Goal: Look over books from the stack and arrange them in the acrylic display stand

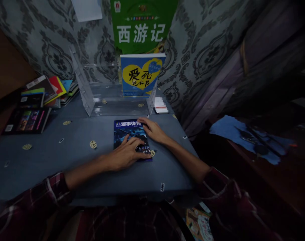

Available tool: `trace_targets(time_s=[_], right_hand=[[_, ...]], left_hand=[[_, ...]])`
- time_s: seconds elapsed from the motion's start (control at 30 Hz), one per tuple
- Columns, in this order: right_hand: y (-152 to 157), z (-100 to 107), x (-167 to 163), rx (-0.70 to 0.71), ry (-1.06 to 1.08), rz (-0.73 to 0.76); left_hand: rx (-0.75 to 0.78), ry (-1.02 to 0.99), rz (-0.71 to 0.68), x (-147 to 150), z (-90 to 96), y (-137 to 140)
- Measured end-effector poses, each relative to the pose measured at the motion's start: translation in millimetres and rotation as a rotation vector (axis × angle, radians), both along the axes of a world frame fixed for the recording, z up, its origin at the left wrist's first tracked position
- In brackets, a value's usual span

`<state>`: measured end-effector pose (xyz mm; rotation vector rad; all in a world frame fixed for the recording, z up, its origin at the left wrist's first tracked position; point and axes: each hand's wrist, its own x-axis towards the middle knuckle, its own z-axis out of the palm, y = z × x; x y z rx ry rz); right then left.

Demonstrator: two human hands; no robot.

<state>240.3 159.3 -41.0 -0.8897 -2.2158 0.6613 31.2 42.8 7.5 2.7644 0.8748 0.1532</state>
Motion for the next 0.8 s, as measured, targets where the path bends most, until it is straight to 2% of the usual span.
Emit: trace_targets(time_s=[0.17, 0.3, 0.53, 0.7, 0.8], right_hand=[[0.8, -7.6, -0.3, 0.100, -0.070, -0.031], [1.8, -9.4, -0.1, 0.100, -0.149, -0.040], [-4.2, 6.0, -3.1, 0.203, -0.240, -0.067], [-28.2, 17.3, 0.0, 0.242, -0.374, -0.241], [-57.2, 20.4, 4.6, 0.281, -0.437, -0.315]], left_hand=[[0.038, -0.020, -0.013, 1.1, 3.9, -2.7], [0.059, -0.002, -0.036, 0.0, 7.6, -3.7], [0.099, 0.003, -0.051, -9.3, 11.7, -8.5], [0.013, 0.054, -0.067, -50.4, 24.2, -10.2], [-0.026, 0.015, 0.001, -88.5, 24.9, -6.9]])
